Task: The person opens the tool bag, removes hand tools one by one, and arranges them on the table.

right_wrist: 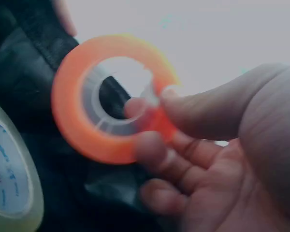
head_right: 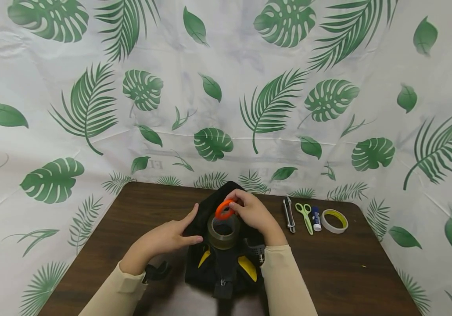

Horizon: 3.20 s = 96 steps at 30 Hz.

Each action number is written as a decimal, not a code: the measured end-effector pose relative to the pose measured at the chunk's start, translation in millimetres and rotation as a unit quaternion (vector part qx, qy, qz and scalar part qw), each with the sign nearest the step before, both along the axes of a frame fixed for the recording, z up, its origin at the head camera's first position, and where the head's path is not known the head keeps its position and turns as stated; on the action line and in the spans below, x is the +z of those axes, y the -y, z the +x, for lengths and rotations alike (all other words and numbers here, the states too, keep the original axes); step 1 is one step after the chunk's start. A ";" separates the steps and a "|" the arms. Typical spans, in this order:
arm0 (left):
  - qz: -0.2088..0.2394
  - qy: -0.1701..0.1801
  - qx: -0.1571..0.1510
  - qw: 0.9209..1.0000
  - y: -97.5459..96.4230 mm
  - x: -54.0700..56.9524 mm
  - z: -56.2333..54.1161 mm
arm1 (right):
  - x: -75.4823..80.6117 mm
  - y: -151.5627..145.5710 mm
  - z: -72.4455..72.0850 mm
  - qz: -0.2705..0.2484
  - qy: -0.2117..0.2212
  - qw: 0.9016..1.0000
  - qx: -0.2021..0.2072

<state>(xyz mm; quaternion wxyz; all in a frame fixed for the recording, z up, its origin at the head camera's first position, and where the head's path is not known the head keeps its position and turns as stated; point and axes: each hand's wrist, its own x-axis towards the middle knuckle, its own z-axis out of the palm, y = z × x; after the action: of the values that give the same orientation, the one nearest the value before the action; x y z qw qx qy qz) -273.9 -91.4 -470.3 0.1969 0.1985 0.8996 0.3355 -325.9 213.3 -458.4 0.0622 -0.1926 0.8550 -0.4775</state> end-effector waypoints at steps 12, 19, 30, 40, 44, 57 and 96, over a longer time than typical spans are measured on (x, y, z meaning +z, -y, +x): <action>-0.005 -0.004 0.000 1.000 0.2 0.8 0.9 | 2.3 -20.7 28.1 -0.074 -0.169 0.977 -0.108; -0.007 -0.005 -0.001 1.000 -1.2 -0.5 1.4 | -9.3 -38.1 42.9 -0.242 -0.174 0.932 -0.207; -0.008 -0.009 -0.005 1.000 -0.7 -2.9 -1.3 | -54.9 -87.4 52.1 -0.388 -0.175 0.861 -0.280; -0.009 -0.009 -0.007 1.000 -1.6 -3.5 -1.6 | -108.1 -135.9 67.2 -0.311 -0.051 0.869 -0.382; -0.011 -0.010 -0.006 1.000 -1.3 -3.6 -1.5 | -121.1 -149.9 75.0 -0.323 -0.015 0.865 -0.385; -0.016 -0.015 -0.001 1.000 -2.5 3.6 0.8 | -136.8 -159.3 73.7 -0.207 0.048 0.893 -0.397; -0.017 -0.011 0.000 1.000 -5.4 -2.8 3.5 | -139.0 -163.8 80.9 -0.109 0.043 0.906 -0.406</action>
<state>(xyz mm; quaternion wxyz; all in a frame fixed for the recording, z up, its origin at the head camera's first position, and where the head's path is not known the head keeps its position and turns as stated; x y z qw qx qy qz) -270.4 -85.9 -473.1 0.1909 0.1990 0.9071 0.3179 -245.0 377.2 -597.4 -0.1218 0.1864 0.7985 -0.5593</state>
